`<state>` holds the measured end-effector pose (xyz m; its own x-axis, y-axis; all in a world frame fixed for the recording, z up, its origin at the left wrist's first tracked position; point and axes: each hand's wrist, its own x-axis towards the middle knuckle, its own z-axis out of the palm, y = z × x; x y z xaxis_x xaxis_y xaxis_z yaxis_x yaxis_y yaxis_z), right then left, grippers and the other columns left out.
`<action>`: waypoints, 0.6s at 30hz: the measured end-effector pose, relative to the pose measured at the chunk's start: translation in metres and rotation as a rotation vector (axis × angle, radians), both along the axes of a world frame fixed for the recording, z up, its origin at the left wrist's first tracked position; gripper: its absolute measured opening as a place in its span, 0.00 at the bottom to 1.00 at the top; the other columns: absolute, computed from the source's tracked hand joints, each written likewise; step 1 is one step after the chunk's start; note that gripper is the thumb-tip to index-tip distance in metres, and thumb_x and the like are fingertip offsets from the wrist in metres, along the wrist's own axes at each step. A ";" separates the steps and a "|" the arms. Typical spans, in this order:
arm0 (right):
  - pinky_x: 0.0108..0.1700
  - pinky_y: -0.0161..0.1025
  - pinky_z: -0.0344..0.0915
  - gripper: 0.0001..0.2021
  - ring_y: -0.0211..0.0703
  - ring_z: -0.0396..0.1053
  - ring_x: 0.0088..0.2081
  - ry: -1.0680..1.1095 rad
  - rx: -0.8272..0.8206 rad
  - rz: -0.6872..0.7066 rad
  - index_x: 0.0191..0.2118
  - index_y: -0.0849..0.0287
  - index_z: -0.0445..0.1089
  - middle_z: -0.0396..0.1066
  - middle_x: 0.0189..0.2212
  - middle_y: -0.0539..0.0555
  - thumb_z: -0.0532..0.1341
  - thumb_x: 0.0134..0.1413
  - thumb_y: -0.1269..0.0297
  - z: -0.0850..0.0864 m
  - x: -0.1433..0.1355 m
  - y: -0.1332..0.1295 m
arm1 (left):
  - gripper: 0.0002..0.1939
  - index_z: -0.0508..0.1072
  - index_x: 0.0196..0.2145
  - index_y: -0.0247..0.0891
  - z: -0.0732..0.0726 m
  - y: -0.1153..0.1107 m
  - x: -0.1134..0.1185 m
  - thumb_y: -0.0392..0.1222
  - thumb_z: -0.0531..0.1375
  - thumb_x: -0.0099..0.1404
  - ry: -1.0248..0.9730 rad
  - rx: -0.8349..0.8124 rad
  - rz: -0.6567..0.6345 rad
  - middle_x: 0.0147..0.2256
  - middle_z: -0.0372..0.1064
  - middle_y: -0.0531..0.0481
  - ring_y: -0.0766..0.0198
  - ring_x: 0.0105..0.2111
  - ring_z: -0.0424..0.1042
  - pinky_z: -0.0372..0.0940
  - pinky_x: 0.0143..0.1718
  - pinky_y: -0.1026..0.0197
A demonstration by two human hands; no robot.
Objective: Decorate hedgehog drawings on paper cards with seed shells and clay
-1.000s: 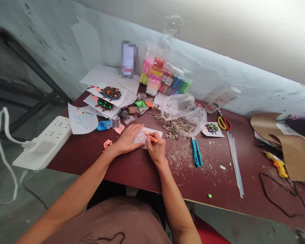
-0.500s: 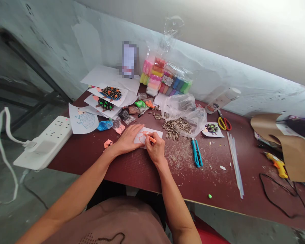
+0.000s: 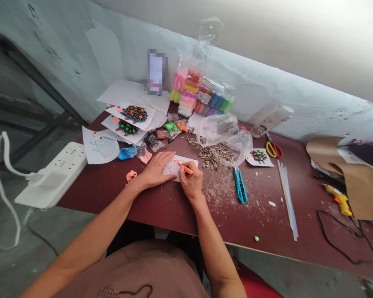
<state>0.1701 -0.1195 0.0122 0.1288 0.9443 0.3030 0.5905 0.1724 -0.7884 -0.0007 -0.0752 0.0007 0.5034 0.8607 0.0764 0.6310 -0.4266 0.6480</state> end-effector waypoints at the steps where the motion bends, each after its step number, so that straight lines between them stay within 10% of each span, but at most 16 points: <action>1: 0.30 0.35 0.63 0.08 0.38 0.68 0.25 0.000 0.001 0.007 0.32 0.57 0.71 0.75 0.27 0.52 0.58 0.59 0.60 -0.001 0.000 0.000 | 0.42 0.60 0.67 0.33 0.000 0.000 0.000 0.44 0.67 0.58 0.003 -0.001 -0.001 0.66 0.61 0.34 0.47 0.66 0.60 0.54 0.68 0.43; 18: 0.31 0.35 0.64 0.09 0.39 0.69 0.26 -0.023 0.003 0.030 0.30 0.56 0.70 0.75 0.27 0.52 0.57 0.58 0.61 0.000 -0.001 0.001 | 0.42 0.60 0.67 0.34 0.000 0.000 0.000 0.44 0.67 0.58 -0.014 0.010 -0.001 0.65 0.62 0.34 0.46 0.66 0.61 0.55 0.68 0.42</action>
<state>0.1686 -0.1184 0.0122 0.0940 0.9466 0.3083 0.6029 0.1924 -0.7743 -0.0007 -0.0747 0.0002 0.5029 0.8594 0.0925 0.6213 -0.4338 0.6526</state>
